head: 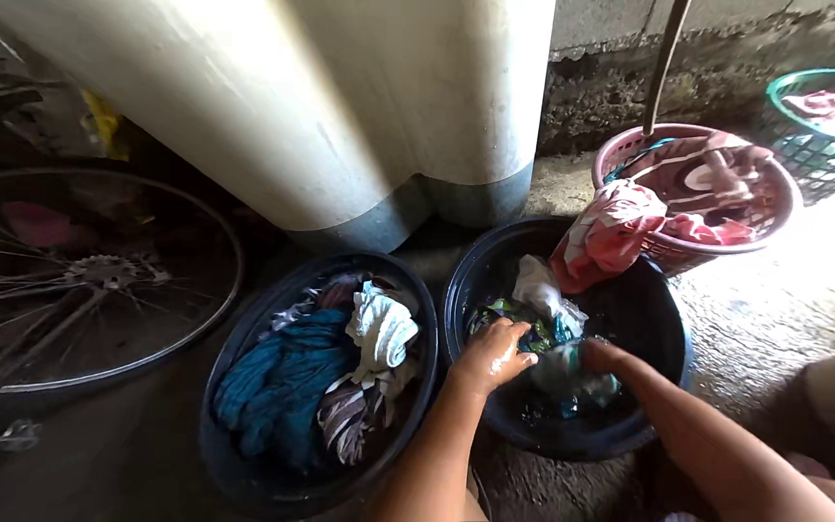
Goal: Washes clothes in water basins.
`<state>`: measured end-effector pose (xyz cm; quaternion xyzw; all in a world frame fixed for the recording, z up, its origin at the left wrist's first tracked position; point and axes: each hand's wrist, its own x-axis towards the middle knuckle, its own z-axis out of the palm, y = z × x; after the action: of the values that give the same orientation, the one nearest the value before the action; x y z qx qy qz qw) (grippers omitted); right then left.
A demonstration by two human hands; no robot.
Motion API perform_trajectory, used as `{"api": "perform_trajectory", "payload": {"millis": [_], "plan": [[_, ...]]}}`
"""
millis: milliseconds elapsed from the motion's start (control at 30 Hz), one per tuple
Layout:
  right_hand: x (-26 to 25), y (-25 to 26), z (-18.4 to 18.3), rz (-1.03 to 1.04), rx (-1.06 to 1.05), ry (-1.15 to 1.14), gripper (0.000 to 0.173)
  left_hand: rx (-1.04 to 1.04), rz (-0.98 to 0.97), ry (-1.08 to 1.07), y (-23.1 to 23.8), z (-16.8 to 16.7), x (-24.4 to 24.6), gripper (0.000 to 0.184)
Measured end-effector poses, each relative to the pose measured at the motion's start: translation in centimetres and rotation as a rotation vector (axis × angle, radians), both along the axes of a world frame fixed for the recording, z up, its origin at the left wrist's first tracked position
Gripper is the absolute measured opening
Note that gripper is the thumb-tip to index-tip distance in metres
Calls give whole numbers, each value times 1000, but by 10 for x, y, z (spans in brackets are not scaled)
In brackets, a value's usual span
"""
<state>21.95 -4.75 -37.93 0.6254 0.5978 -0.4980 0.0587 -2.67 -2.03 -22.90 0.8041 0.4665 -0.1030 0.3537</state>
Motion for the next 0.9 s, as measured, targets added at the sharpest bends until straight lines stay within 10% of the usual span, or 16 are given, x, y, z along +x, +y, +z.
{"api": "perform_trajectory", "payload": {"millis": [167, 467, 700, 900], "plan": [[-9, 14, 181, -290, 367, 306, 28, 34, 28, -63, -3, -4, 7, 81], [-11, -22, 398, -387, 896, 57, 36, 53, 79, -447, -19, 4, 21, 80], [36, -18, 409, -200, 1236, -121, 33, 280, 329, -314, -3, 22, 2, 32], [62, -14, 326, -293, 995, -139, 24, 207, 515, -121, 22, 0, -36, 47]]}}
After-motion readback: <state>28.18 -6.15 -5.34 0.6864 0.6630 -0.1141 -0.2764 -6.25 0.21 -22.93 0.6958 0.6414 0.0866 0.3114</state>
